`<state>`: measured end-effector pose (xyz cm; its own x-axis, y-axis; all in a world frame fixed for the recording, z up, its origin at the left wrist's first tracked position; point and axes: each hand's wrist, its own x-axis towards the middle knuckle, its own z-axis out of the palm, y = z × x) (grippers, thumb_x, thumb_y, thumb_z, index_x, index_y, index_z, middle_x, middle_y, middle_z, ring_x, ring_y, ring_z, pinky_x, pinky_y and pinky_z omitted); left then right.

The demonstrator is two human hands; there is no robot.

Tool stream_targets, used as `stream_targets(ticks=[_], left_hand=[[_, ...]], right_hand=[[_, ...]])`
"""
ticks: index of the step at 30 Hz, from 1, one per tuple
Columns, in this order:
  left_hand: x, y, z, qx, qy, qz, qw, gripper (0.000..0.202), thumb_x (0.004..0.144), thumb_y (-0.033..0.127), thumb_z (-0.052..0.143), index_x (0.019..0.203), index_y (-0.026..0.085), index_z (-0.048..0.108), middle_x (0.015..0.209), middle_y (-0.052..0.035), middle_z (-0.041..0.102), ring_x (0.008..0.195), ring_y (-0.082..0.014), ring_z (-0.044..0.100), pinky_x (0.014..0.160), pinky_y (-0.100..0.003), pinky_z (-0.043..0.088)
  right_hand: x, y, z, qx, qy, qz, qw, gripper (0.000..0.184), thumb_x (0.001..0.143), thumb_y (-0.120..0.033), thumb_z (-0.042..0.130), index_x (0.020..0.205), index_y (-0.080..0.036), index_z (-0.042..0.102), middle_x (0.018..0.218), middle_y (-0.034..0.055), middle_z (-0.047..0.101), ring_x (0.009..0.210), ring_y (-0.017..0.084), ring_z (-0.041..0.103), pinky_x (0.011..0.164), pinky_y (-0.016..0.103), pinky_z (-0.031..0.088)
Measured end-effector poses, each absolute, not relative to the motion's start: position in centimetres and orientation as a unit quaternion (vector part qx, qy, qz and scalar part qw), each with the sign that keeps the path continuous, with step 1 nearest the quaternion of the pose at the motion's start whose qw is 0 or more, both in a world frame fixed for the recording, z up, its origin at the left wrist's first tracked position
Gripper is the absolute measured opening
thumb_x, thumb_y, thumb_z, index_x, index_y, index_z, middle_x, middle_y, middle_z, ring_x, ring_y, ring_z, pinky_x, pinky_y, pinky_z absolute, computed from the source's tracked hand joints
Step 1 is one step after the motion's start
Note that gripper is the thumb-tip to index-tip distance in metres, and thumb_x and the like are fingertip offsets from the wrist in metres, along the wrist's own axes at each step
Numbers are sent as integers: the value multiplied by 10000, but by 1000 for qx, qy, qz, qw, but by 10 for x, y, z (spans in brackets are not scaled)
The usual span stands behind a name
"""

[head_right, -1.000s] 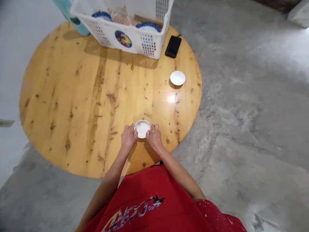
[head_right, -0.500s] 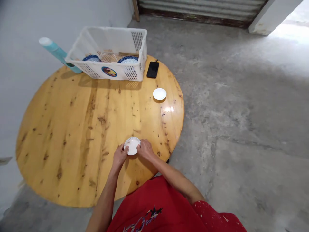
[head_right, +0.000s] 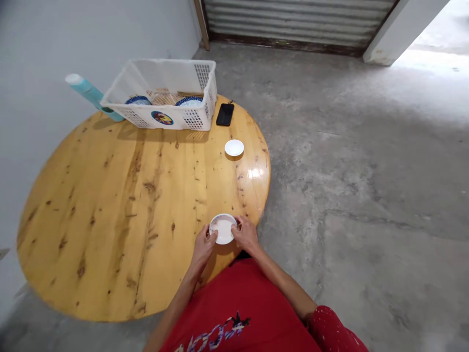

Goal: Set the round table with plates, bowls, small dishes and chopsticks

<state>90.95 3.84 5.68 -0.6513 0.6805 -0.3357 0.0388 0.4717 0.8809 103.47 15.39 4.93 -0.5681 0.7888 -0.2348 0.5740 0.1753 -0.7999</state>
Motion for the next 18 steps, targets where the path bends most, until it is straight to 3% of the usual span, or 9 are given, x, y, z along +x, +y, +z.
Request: stream_targets(ticks=[7,18], left_hand=[[909,70,61,312,755,462,345,209,874,354,493,948,194,604,872,-24,659,789,-172,624,734,-280,501],[904,128,54,257,807,443,293,224,906,310,492,991,173,647,887,-42,671,779,-166,587,725,-272,462]], right_hand=[[1051,161,69,-477,-747,409,218,347,832,-371,472,953,-154,715,836,62,651,706,186,594,710,310,485],[1026,246,48,-444,-750,466,153,326,793,-427,493,830,-166,686,755,28,616,679,178,555,648,290,444]])
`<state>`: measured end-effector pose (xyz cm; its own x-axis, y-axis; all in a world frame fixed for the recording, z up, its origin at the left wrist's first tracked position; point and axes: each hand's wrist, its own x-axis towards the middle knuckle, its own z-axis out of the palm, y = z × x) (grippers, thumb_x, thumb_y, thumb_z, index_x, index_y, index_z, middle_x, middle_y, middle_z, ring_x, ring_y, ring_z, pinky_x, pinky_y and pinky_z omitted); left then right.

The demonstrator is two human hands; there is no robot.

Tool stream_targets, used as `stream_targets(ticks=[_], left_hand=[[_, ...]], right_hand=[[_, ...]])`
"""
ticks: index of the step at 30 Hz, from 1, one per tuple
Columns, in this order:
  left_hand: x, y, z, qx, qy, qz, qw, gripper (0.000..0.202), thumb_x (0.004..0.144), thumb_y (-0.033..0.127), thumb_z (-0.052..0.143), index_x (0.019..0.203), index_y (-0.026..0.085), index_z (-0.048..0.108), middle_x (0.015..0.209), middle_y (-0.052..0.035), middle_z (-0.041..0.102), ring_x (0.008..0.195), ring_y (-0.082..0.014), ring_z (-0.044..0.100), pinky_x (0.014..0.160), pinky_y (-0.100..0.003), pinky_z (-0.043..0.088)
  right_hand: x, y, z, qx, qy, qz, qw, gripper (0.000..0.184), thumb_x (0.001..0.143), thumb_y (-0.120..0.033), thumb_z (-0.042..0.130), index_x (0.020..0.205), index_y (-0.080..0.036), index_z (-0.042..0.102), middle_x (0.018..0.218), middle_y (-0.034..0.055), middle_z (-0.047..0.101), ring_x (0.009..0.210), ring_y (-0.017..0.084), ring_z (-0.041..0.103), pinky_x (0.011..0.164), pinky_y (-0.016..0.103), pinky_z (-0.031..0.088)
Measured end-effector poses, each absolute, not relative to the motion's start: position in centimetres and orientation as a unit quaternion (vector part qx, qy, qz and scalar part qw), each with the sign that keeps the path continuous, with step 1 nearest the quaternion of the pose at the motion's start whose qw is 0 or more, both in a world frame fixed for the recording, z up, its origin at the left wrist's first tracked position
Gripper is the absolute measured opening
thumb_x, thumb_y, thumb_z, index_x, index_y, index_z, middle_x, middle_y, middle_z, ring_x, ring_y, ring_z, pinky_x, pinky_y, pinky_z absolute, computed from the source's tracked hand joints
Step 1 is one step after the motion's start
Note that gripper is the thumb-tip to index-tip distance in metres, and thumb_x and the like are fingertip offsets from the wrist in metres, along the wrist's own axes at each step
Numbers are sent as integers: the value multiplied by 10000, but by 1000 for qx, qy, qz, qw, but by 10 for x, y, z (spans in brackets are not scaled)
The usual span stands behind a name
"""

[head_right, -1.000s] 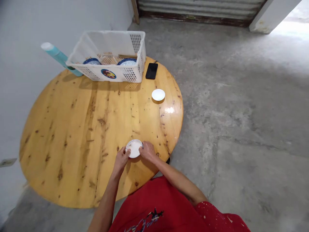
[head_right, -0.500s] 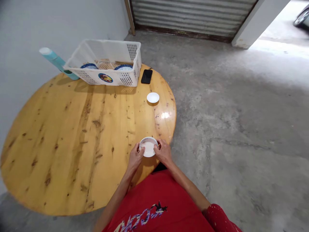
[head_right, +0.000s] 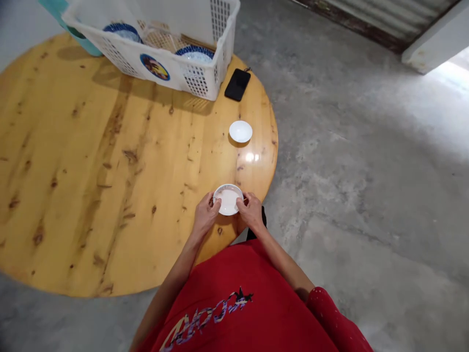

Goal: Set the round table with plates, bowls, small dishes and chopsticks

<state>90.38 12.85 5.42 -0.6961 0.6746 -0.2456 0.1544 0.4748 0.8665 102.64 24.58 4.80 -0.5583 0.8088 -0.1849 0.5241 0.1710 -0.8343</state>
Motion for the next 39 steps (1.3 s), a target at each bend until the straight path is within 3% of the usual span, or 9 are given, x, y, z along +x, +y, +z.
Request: stream_targets(ticks=[10,15,22,28,34,39], left_hand=[[889,302,67,115,857,460,203,268,934,363,512,1113,196,619,1066,-70,726,898,-192,684,793,-298,516],[861,356,71,77,878,448,148,276,951,361,479,1127,195,612,1032,-88,733,907,-207,689,786,-310,518],[820,382,55,48,912,386,130,241,919,342,482,1045,188,618,991,-112,723,848,-225,667,757,-328,493],[806,390,49,42,933,325,148,177,889,328,538,935,182,627,985,-138,704,835,-237,651,774,-345,478],[802,399,63,37,945,270,178,181,928,264,514,1036,192,641,1103,-131,684,1027,-257,658,868,-341,472],[801,398,75,18,941,274,198,183,949,268,518,1094,201,606,1167,-118,681,1064,-244,653,889,-330,462]], right_hand=[[967,449,59,-326,-818,462,103,369,821,-366,492,999,-148,729,886,74,693,702,189,604,730,326,495],[919,502,59,-297,-822,476,98,404,806,-312,509,1127,-148,692,959,83,732,743,196,633,771,338,506],[877,523,44,-300,-835,453,91,390,816,-318,497,1100,-158,712,917,81,740,776,211,636,830,353,509],[872,523,39,-311,-857,399,96,422,820,-305,490,1115,-116,726,1059,156,699,881,249,631,900,381,500],[869,523,37,-327,-868,367,71,431,847,-268,494,1185,-118,716,1064,145,678,953,257,628,948,358,486],[866,521,37,-317,-876,357,68,413,858,-242,501,1183,-108,719,1049,151,684,960,262,631,931,347,486]])
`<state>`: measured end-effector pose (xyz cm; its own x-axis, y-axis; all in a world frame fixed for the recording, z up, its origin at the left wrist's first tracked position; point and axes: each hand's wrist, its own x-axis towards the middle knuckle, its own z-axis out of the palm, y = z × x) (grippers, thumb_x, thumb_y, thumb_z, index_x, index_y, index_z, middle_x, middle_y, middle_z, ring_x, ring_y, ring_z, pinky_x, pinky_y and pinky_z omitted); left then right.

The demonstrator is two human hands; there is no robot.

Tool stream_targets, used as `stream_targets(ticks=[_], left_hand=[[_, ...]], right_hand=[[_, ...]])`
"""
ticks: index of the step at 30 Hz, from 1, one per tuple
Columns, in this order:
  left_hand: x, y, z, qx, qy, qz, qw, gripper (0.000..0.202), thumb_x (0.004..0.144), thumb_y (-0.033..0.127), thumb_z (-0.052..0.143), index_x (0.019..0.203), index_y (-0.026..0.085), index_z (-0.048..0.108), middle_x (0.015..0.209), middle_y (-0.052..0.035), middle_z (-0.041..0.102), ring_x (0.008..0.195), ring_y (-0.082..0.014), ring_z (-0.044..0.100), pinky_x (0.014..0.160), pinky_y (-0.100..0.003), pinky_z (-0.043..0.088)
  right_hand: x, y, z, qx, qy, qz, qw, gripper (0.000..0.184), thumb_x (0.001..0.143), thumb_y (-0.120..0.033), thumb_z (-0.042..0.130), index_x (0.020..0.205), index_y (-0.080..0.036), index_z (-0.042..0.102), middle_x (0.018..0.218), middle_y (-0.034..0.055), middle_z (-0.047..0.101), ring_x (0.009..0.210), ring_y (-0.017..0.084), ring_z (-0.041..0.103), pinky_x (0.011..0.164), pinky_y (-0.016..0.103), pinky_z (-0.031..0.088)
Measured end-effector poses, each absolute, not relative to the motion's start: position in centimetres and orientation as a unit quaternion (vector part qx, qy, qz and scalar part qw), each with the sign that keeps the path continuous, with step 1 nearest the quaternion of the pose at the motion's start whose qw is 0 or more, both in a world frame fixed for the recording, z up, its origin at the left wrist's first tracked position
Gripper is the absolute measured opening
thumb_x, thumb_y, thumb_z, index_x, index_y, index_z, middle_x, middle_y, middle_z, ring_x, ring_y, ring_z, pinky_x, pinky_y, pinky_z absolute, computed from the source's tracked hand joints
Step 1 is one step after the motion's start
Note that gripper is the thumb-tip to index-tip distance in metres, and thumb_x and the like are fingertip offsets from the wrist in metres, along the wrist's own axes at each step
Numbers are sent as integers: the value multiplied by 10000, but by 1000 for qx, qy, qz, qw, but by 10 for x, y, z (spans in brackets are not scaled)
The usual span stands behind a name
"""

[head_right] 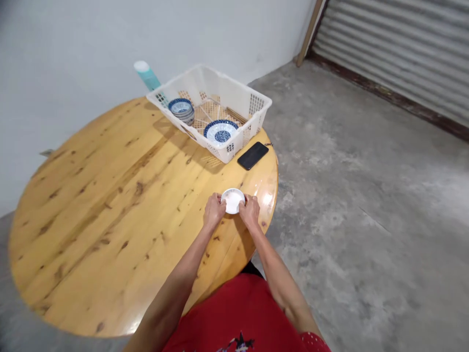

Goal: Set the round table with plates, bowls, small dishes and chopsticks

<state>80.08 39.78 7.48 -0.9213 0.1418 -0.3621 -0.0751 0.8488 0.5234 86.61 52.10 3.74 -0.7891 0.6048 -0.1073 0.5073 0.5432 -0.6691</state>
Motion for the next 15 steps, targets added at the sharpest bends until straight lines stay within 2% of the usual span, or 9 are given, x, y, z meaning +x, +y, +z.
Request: stream_targets(ticks=[4,11,15], left_hand=[[798,395,80,7,935,287,209,164,948,262,515,1078,209,598,1177,-107,690,1060,-236,657,874,-320,456],[788,395,79,3,929,267,255,181,913,234,530,1073,205,611,1111,-95,724,1026,-238,673,823,-312,452],[787,394,80,2,928,273,255,192,908,240,534,1075,200,619,1097,-99,729,1019,-241,676,823,-313,455]], right_hand=[[863,523,38,-315,-880,350,67,389,848,-226,527,1157,-104,729,1057,149,705,957,252,643,906,321,486],[855,531,48,-323,-869,374,11,329,804,-167,565,1070,-130,757,878,79,753,807,208,677,730,260,460],[854,530,49,-340,-862,375,6,308,803,-178,571,1046,-121,752,864,83,752,787,209,683,700,261,456]])
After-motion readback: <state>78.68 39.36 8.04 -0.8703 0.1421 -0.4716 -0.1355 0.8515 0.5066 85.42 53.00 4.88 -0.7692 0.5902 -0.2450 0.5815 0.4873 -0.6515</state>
